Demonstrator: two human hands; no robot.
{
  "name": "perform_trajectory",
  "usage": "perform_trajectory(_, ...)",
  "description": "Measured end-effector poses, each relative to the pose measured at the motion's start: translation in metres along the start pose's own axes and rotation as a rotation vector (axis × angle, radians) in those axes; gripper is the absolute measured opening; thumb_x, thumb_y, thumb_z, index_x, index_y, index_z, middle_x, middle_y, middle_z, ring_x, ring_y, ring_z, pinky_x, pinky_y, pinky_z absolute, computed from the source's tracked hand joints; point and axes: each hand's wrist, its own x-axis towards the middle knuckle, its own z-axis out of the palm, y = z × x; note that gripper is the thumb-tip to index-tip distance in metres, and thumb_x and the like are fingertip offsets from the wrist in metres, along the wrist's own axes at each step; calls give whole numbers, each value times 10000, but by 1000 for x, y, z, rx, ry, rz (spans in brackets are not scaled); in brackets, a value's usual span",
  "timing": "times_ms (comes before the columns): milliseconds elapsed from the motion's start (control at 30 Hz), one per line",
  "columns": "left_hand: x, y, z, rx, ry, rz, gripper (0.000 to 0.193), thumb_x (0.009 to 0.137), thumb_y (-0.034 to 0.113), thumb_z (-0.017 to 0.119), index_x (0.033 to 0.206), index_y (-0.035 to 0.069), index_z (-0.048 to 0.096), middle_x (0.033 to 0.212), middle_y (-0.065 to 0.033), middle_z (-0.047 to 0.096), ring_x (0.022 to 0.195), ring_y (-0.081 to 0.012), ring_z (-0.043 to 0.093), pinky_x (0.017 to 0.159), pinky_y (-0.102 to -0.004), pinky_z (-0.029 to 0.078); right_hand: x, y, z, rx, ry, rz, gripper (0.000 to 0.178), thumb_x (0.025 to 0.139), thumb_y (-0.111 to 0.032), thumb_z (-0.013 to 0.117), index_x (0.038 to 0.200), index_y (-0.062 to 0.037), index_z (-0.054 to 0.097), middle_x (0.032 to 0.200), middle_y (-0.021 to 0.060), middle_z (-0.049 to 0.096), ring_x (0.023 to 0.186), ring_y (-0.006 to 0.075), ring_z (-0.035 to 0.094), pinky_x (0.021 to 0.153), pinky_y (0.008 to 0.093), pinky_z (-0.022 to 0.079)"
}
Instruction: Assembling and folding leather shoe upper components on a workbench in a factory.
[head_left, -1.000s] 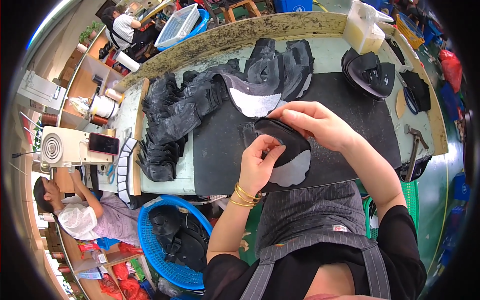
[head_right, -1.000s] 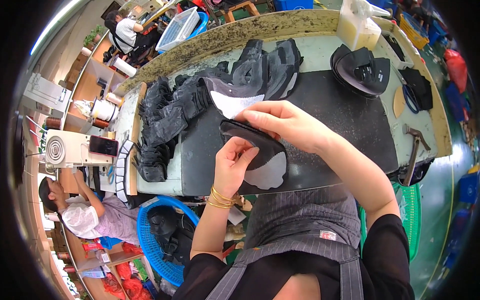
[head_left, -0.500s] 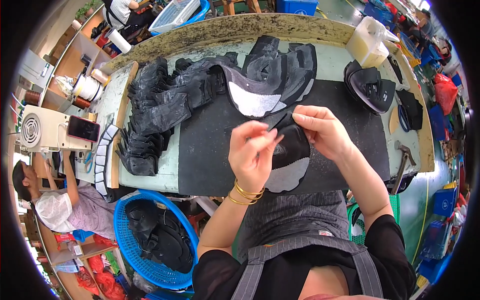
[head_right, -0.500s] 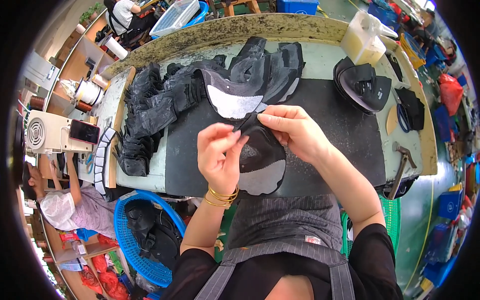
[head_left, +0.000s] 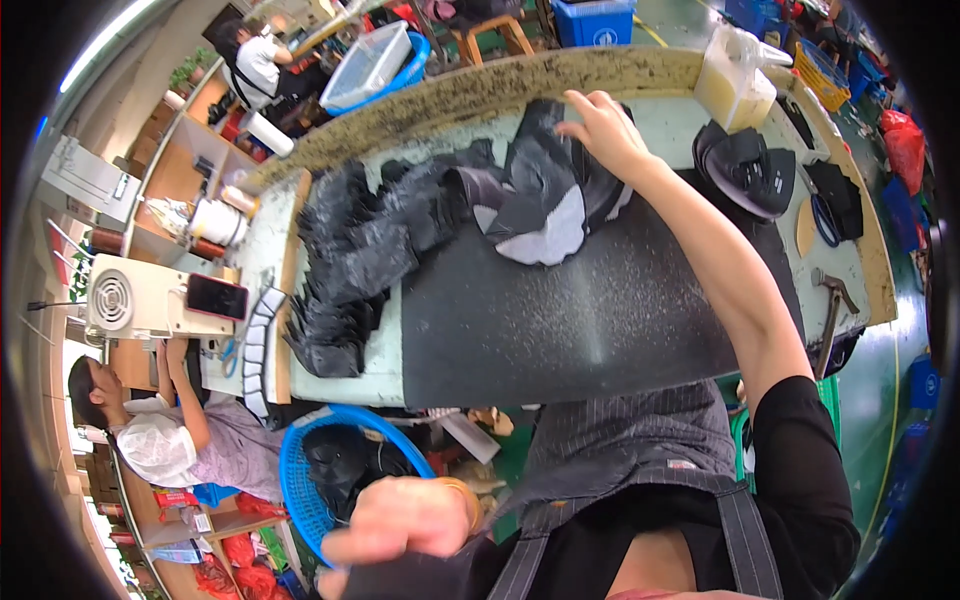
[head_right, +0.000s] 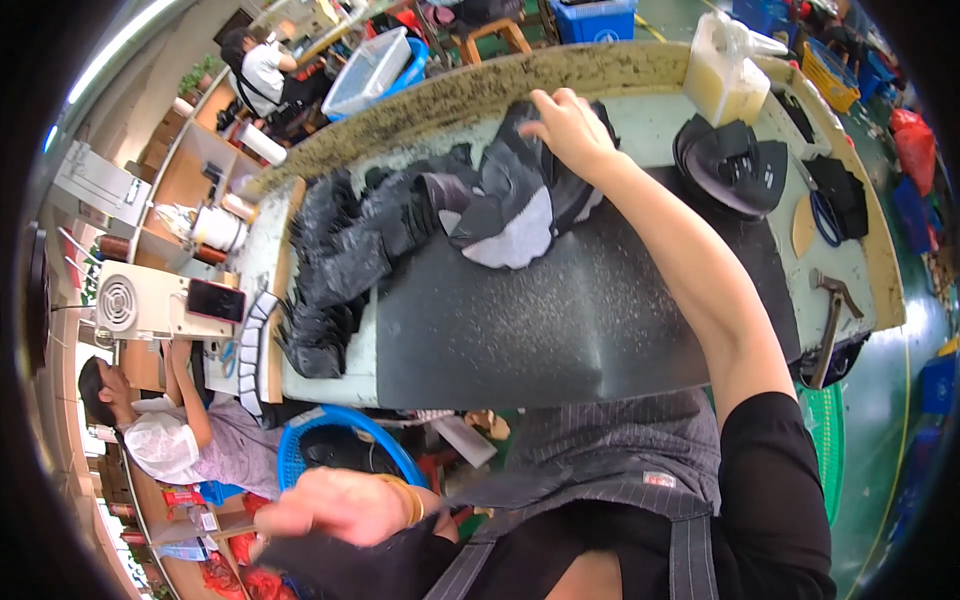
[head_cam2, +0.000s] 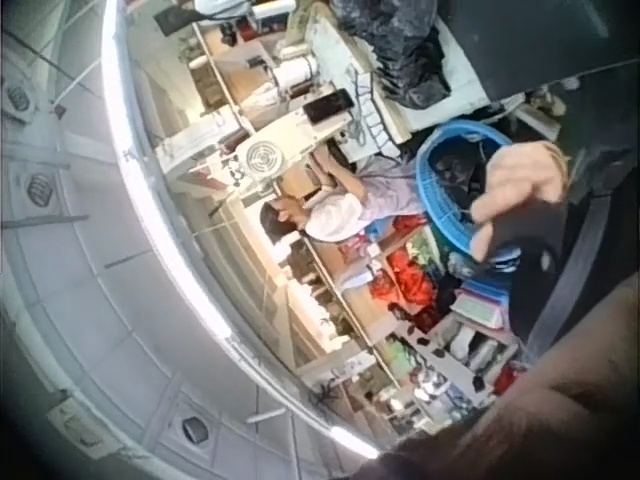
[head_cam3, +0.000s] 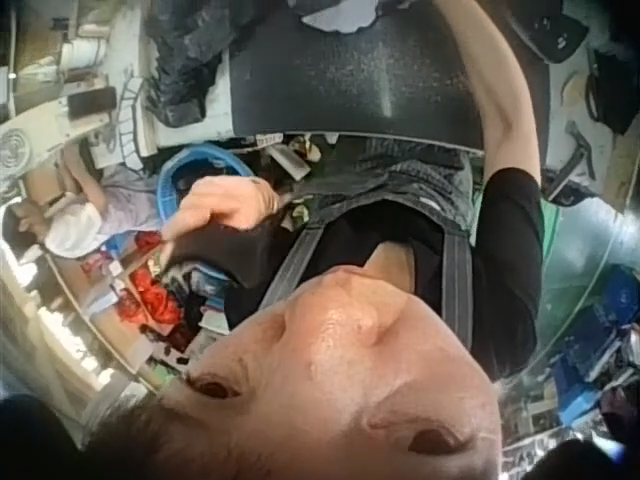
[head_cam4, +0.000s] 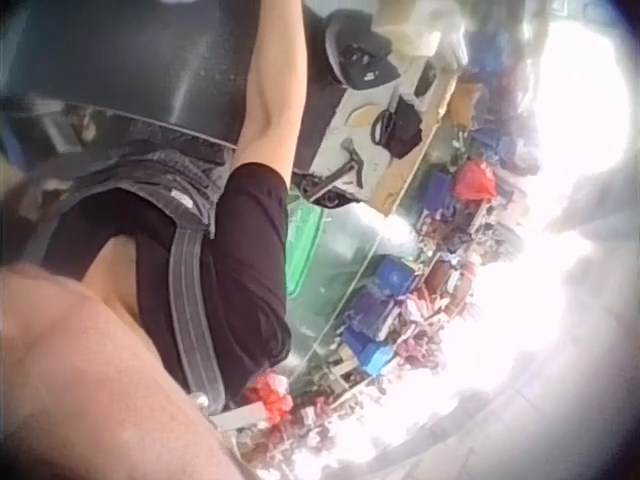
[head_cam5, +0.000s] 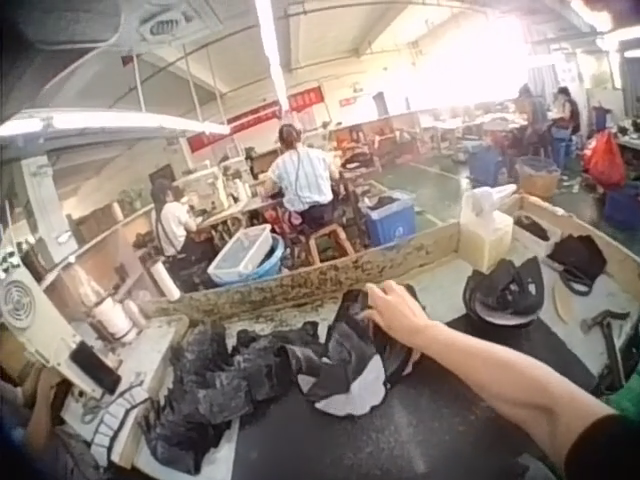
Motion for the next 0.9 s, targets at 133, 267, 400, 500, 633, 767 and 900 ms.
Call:
perform_trajectory(133, 20, -39, 12, 1148, 476, -569, 289, 974, 131, 626, 1217, -24, 596, 978, -145, 682, 714, -153, 652, 580, -255, 515, -69, -92, -101, 761, -313, -196, 455, 918, -329, 725, 1191, 21, 628, 1169, 182, 672, 1103, 319, 631, 965, 435, 490)
perform_trajectory(267, 14, -159, -3, 1402, 282, -40, 213, 930, 69, 722, 1093, 4, 601, 890, -58, 669, 574, -81, 614, 493, -221, 478, -155, -139, -162, 992, -917, 297, 328, 918, -56, 661, 1220, 68, 626, 1133, 137, 730, 1058, 183, 681, 945, 344, 535)
perform_trajectory(400, -4, -191, 11, 1174, 176, -246, 165, 907, 42, 738, 1044, 3, 655, 882, -55, 690, 671, -94, 619, 593, -239, 508, -177, -94, -184, 1367, -661, 474, 356, 956, -50, 605, 1298, 49, 594, 1191, 115, 695, 1066, 164, 665, 954, 342, 535)
perform_trajectory(500, -1, -204, 11, 1479, 28, 36, 140, 865, 14, 752, 980, 20, 673, 817, -82, 662, 591, -164, 596, 557, -279, 497, -197, -91, -185, 1914, -669, 974, 535, 904, -105, 707, 1387, 40, 529, 1284, 144, 655, 1148, 186, 633, 1008, 361, 505)
perform_trajectory(633, 2, -203, 23, 1256, -6, -198, 431, 845, 48, 768, 1217, -28, 563, 1022, -139, 674, 820, -258, 683, 724, -334, 550, -206, -79, -179, 1111, -517, 696, 275, 900, -75, 710, 1148, 35, 661, 1007, 37, 724, 894, 88, 657, 816, 270, 539)
perform_trajectory(767, -25, -180, 38, 939, -466, -607, 1262, 662, 431, 928, 1531, -94, 178, 1481, -281, 393, 1350, -360, 452, 1141, -412, 350, -210, -61, -173, 1392, -167, 829, 370, 827, -39, 791, 1165, 34, 659, 1020, 58, 718, 892, 115, 666, 821, 286, 551)
perform_trajectory(900, -27, -161, 45, 500, -423, -1114, 1169, 703, 394, 921, 1524, -69, 230, 1487, -202, 415, 1395, -265, 408, 1160, -413, 325, -215, -81, -153, 1411, -59, 795, 295, 916, -227, 741, 1081, 6, 665, 956, 19, 680, 817, 83, 610, 752, 262, 521)
